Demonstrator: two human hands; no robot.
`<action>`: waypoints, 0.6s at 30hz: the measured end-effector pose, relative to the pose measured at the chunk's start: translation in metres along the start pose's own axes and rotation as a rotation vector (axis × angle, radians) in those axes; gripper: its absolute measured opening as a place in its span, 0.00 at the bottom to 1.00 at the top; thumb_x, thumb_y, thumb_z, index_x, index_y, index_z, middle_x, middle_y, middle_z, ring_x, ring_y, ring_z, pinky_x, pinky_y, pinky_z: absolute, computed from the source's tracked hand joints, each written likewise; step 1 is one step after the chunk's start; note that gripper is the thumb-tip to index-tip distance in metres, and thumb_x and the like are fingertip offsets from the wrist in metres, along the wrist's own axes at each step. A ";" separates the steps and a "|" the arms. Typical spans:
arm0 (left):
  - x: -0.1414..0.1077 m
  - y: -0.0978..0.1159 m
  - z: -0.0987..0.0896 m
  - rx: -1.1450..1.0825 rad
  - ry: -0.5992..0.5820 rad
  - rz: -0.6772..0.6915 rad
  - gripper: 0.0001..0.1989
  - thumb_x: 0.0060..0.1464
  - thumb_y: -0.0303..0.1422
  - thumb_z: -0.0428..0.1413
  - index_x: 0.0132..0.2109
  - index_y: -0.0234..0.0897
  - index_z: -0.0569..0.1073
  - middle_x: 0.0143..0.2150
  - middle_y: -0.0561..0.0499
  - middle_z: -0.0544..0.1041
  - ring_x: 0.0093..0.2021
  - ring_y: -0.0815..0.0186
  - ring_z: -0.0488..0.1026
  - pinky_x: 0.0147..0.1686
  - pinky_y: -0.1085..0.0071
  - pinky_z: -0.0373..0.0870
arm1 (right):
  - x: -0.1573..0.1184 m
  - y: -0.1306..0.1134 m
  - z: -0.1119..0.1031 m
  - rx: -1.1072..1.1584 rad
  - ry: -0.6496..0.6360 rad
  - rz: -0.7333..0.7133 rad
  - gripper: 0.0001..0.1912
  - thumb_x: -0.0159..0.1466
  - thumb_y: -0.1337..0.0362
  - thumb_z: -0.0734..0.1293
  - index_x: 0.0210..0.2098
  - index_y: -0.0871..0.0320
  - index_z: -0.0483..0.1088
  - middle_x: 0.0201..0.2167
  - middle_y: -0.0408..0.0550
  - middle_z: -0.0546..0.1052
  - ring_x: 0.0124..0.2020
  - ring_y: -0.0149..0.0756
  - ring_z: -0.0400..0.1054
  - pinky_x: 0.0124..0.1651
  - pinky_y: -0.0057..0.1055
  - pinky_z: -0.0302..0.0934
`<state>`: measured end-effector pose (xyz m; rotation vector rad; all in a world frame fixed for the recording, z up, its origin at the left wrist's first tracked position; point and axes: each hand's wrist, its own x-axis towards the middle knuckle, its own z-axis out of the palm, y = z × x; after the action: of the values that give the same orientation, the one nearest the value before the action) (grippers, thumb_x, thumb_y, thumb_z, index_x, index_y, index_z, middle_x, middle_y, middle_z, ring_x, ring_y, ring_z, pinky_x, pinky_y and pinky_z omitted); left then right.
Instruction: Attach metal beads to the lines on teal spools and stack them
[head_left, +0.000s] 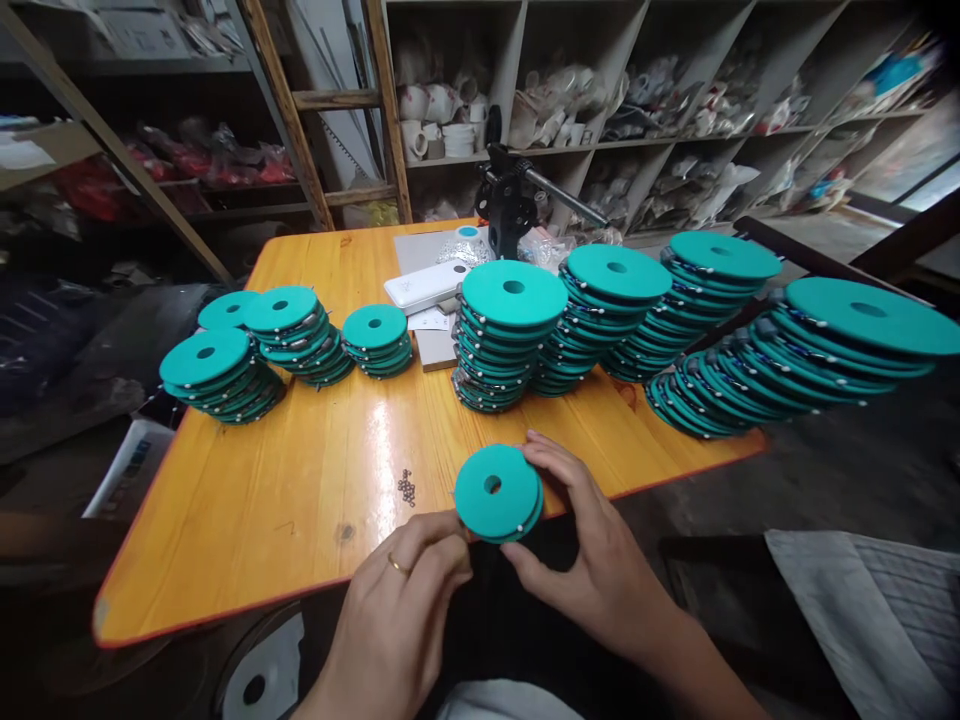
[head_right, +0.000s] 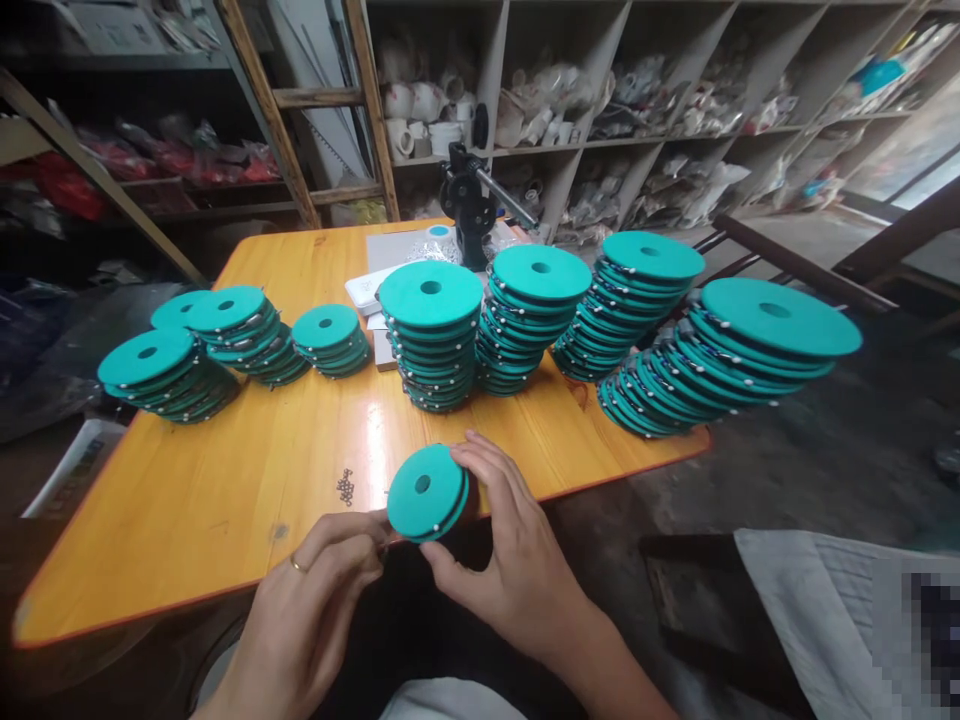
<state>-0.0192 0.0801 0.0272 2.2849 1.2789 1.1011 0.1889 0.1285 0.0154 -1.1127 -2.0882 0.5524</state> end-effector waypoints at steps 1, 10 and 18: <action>0.001 0.002 -0.003 0.012 0.001 0.029 0.13 0.59 0.15 0.45 0.43 0.36 0.66 0.43 0.47 0.72 0.40 0.70 0.73 0.37 0.76 0.70 | 0.002 -0.004 0.000 0.065 0.009 0.002 0.35 0.59 0.66 0.68 0.62 0.55 0.51 0.61 0.54 0.59 0.65 0.41 0.53 0.67 0.41 0.53; 0.006 0.030 -0.027 0.004 -0.064 -0.016 0.13 0.57 0.16 0.46 0.43 0.38 0.66 0.36 0.52 0.74 0.34 0.69 0.72 0.34 0.74 0.69 | 0.005 -0.043 -0.012 0.317 -0.297 0.020 0.40 0.52 0.73 0.65 0.61 0.45 0.53 0.62 0.45 0.57 0.65 0.35 0.52 0.68 0.32 0.50; -0.022 0.027 -0.023 -0.244 0.010 -0.119 0.11 0.52 0.17 0.53 0.36 0.38 0.67 0.40 0.50 0.70 0.49 0.66 0.71 0.48 0.75 0.70 | -0.023 -0.056 0.004 0.921 -0.572 0.376 0.27 0.63 0.59 0.67 0.57 0.57 0.55 0.58 0.57 0.64 0.61 0.39 0.61 0.65 0.39 0.55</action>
<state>-0.0273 0.0447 0.0476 2.0021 1.1951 1.1586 0.1644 0.0786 0.0402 -0.8125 -1.6609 1.9546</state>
